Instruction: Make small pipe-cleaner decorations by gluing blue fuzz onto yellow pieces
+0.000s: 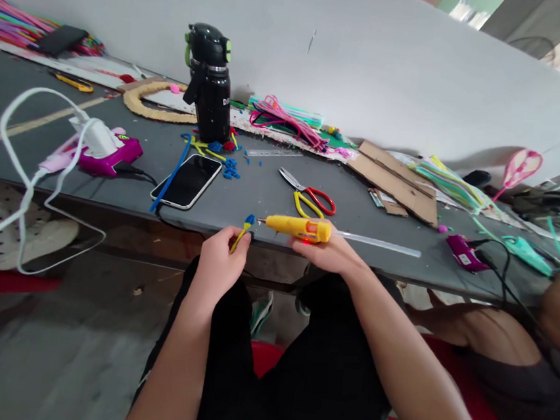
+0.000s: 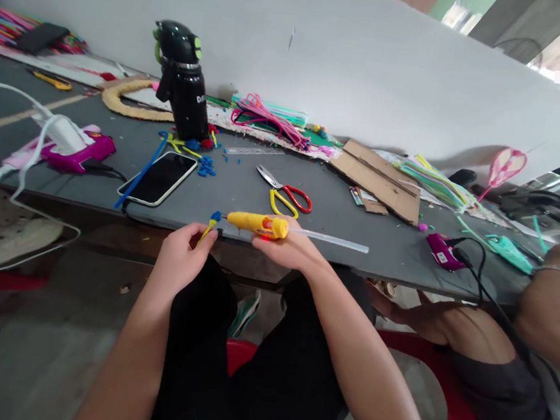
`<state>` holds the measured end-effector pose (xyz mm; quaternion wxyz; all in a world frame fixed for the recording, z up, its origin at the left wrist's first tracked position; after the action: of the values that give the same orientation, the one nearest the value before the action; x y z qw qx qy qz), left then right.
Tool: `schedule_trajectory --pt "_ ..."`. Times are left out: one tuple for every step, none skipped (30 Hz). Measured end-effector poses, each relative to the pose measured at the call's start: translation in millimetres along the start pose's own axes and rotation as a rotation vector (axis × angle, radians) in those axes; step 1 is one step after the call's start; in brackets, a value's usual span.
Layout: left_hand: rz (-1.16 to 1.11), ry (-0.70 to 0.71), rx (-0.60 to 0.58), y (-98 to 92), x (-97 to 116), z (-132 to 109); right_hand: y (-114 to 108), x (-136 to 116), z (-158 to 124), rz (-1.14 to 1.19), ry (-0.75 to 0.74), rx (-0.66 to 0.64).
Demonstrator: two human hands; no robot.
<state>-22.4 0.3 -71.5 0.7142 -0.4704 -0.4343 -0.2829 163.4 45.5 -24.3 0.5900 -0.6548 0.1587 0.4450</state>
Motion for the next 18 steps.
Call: schedule_trajectory --pt "0.001 -0.006 -0.002 -0.2 -1 0 5 -5 2 -0.036 -0.04 0.002" --pt "0.003 -0.01 -0.005 -0.3 -1 0 8 -8 3 -0.073 -0.067 0.01" --pt "0.006 -0.015 -0.007 -0.3 -1 0 10 -10 5 -0.103 -0.084 0.018" --pt "0.009 -0.018 -0.008 -0.4 -2 0 12 -10 6 -0.122 -0.091 0.021" --pt "0.012 -0.022 -0.009 -0.4 -2 1 12 -9 7 -0.128 -0.092 0.024" --pt "0.013 -0.025 -0.01 -0.3 -3 1 12 -9 7 -0.125 -0.091 0.026" --pt "0.012 -0.027 -0.012 -0.2 -3 1 12 -8 8 -0.119 -0.089 0.029" --pt "0.008 -0.028 -0.011 -0.3 -3 1 11 -7 8 -0.115 -0.087 0.032" --pt "0.003 -0.029 -0.009 -0.5 -4 1 11 -7 8 -0.115 -0.086 0.035" --pt "-0.003 -0.032 -0.008 -0.7 -4 2 11 -7 8 -0.121 -0.086 0.034" --pt "-0.009 -0.035 -0.007 -0.8 -5 2 12 -7 8 -0.13 -0.087 0.032" --pt "-0.014 -0.038 -0.008 -0.9 -5 1 12 -7 8 -0.14 -0.09 0.029" --pt "-0.017 -0.041 -0.01 -0.8 -6 1 13 -7 8 -0.15 -0.095 0.027" --pt "-0.019 -0.045 -0.013 -0.6 -6 1 14 -8 8 -0.157 -0.102 0.025" --pt "-0.022 -0.047 -0.017 -0.5 -6 1 14 -8 8 -0.16 -0.109 0.022" --pt "-0.026 -0.048 -0.019 -0.4 -6 1 15 -9 8 -0.162 -0.115 0.021" --pt "-0.031 -0.048 -0.021 -0.2 -6 1 15 -9 8 -0.163 -0.118 0.021" --pt "-0.039 -0.048 -0.023 -0.1 -6 1 15 -8 8 -0.165 -0.119 0.02"
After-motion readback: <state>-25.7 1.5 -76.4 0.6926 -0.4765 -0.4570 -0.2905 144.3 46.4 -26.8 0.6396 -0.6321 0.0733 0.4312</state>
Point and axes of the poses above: each hand's wrist, its own z-axis towards the middle knuckle, its own y-axis out of the palm, x = y × z, the point moved 10 cm from there along z, towards the middle knuckle, and after that the axes turned 9 degrees about x, right-handed, at the moved point
